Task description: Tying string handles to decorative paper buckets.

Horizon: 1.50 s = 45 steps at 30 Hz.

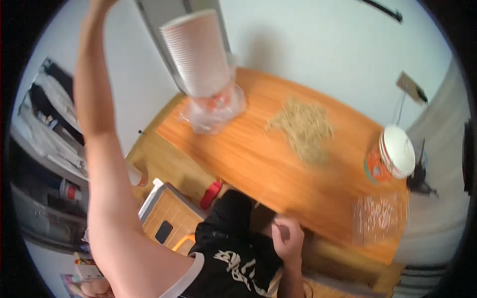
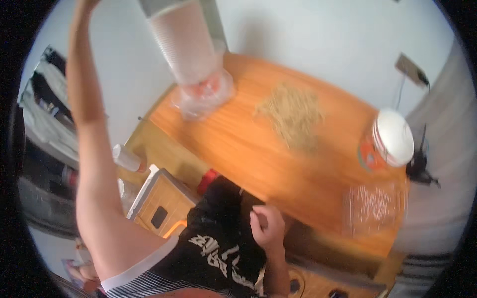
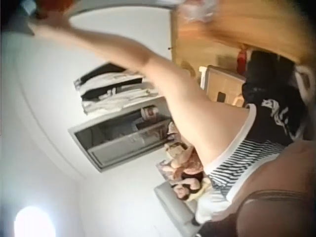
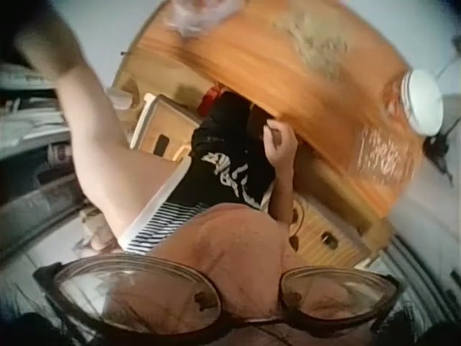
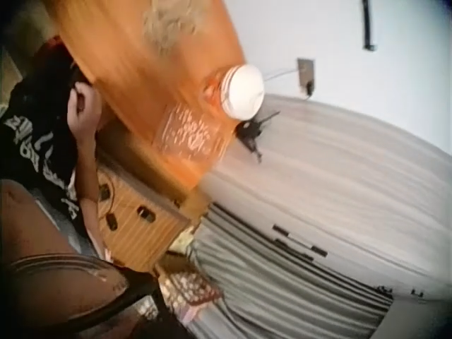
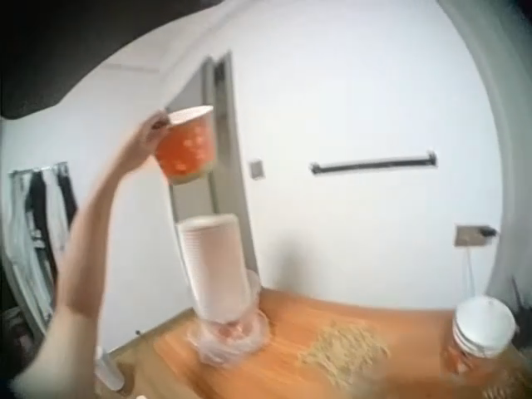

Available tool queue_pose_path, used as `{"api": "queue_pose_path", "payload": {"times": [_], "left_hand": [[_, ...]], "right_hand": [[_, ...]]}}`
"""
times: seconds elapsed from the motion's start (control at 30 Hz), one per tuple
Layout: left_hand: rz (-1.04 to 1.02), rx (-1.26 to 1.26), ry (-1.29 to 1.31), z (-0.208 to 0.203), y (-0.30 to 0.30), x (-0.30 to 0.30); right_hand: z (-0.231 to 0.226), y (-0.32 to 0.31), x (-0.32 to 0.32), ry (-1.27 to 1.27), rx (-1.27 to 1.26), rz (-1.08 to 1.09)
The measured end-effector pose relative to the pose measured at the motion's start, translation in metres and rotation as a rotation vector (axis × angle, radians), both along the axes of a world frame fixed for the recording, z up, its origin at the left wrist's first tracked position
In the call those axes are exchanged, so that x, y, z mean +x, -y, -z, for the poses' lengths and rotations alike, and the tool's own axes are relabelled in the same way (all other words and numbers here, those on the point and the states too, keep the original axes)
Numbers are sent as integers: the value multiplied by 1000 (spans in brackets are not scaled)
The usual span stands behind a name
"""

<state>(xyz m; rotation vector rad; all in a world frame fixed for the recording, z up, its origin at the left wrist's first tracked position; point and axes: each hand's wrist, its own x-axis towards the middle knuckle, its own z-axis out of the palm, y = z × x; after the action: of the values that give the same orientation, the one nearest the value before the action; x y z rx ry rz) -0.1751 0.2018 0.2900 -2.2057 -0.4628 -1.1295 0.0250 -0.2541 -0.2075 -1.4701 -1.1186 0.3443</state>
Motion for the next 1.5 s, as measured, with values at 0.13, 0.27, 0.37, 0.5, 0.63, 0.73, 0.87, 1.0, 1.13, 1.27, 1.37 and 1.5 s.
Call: {"api": "queue_pose_path", "payload": {"times": [0.13,0.27,0.37,0.5,0.63,0.73,0.87,1.0,1.13,1.27,1.37,1.5], "left_hand": [[256,144,505,97,147,34],[1001,-559,416,215,166,50],[1236,-1080,418,284,168,60],[1368,-1314,496,362,132,79],[1273,-1335,590,417,138,82],[1302,-1415,678,453,164,66],[1179,-1473,795,470,190,40],[979,-1288,677,466,186,30],[901,-1191,643,439,178,33],[867,-1167,538,414,184,43],[897,-1179,506,409,184,51],[969,-1251,535,405,185,60]], "right_hand": [[-6,-17,3,-53,108,-4],[-24,-44,16,-228,379,145],[-61,-91,25,-378,728,-85],[-94,-129,-8,-708,527,-10],[-23,-118,-16,-649,532,-125],[-4,-123,-37,-661,470,-55],[-8,-130,-59,-441,453,182],[8,-139,-55,-478,436,149],[5,-151,-64,-535,460,130],[9,-151,-58,-501,498,122],[6,-149,-56,-536,546,114],[2,-145,-53,-501,565,119]]}}
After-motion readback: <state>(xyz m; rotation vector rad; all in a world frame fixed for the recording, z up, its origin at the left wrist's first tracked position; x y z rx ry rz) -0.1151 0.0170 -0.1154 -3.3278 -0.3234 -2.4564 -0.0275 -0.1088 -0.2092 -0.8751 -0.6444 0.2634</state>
